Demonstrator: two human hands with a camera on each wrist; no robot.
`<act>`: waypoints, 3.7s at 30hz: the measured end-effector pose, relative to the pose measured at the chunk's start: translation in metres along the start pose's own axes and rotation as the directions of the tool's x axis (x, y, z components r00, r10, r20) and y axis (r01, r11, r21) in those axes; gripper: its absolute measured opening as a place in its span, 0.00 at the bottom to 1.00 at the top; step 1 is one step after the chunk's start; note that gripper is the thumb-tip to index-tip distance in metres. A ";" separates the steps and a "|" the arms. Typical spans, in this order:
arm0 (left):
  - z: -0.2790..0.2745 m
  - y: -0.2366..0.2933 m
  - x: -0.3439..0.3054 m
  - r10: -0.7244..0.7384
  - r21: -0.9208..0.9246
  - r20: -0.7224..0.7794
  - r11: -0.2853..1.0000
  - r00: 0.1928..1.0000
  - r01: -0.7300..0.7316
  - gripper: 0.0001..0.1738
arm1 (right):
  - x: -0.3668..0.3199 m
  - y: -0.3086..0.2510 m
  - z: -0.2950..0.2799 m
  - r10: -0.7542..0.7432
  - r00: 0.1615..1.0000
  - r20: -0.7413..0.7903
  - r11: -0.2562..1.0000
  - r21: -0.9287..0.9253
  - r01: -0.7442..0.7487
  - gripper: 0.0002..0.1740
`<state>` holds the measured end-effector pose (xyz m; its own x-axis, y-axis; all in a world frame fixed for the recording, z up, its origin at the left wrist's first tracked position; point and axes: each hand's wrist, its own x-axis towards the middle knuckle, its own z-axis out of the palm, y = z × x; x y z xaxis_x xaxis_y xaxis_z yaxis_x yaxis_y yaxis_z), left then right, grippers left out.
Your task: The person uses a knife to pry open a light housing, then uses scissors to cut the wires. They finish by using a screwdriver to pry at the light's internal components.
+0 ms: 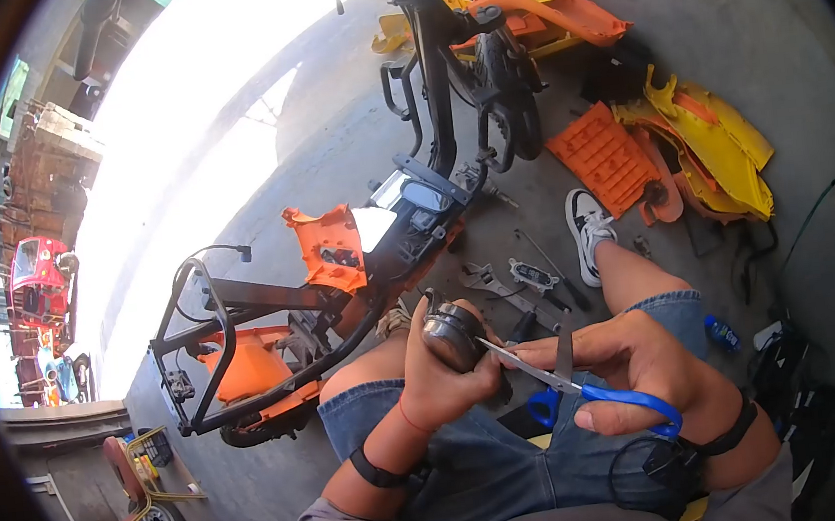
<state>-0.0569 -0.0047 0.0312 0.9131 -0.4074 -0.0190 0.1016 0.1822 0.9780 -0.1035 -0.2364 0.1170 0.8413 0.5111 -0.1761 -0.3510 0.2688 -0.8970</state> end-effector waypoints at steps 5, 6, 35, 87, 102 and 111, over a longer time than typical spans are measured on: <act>0.017 -0.005 -0.001 -0.108 0.160 -0.233 0.976 0.967 0.148 0.42 | 0.004 -0.005 0.036 -0.208 0.967 -0.148 0.775 -0.628 0.071 0.37; 0.019 -0.006 0.002 -0.070 0.131 -0.262 0.986 0.963 0.107 0.40 | 0.007 0.001 0.047 -0.327 0.928 -0.178 0.682 -0.724 0.101 0.35; -0.004 -0.002 0.000 -0.192 0.016 -0.108 0.981 0.975 0.195 0.38 | 0.007 0.000 0.001 0.045 0.999 -0.005 0.998 -0.042 -0.046 0.35; 0.002 -0.028 0.028 -0.144 -0.026 -0.009 0.989 0.990 0.144 0.45 | 0.007 0.064 -0.007 -0.093 0.885 0.456 0.905 0.409 -0.116 0.56; 0.009 -0.018 0.029 0.226 0.274 -0.177 0.946 0.958 -0.172 0.23 | -0.037 0.073 0.001 0.233 0.951 -0.205 0.868 0.484 -0.108 0.28; 0.026 -0.020 0.002 0.113 0.345 -0.160 0.937 0.981 -0.052 0.24 | -0.046 0.055 0.044 -0.333 0.870 -0.363 0.370 -0.899 -0.234 0.15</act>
<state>-0.0677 -0.0324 0.0174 0.9701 -0.2355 0.0590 -0.0885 -0.1166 0.9892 -0.1800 -0.2094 0.0932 0.9983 0.0590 -0.0019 0.0434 -0.7542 -0.6552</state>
